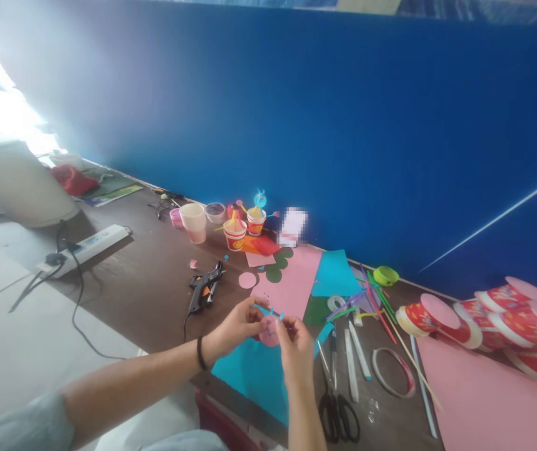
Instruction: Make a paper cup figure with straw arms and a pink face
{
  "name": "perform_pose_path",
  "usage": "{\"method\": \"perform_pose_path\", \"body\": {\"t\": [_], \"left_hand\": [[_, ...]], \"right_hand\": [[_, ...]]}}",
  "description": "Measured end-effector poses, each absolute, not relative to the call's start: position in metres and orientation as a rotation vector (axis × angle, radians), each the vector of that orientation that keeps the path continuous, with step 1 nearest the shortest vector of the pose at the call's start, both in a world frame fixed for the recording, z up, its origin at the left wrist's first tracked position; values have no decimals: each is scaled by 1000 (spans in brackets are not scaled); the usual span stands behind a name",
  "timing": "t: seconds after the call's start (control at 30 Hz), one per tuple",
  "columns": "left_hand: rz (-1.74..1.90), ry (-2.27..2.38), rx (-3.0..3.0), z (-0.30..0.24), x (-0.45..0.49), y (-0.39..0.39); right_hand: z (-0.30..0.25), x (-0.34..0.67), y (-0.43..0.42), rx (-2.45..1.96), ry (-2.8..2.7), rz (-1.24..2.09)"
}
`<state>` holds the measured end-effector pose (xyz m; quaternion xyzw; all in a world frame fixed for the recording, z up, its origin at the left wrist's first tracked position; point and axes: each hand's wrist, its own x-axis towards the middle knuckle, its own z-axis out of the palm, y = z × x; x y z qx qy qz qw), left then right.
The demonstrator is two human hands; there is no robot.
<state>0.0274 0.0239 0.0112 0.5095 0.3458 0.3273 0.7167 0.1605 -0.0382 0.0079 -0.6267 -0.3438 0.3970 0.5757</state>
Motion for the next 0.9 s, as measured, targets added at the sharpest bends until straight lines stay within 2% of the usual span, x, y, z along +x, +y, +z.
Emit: {"method": "perform_pose_path", "body": {"t": [0.33, 0.57, 0.9], "left_hand": [[788, 829, 1057, 2, 29, 25], [771, 828, 1004, 3, 28, 24], [719, 771, 1017, 16, 23, 31]], "right_hand": [[5, 156, -41, -1455, -1000, 1078], [-1, 157, -40, -1556, -891, 937], [16, 145, -32, -1509, -822, 959]]}}
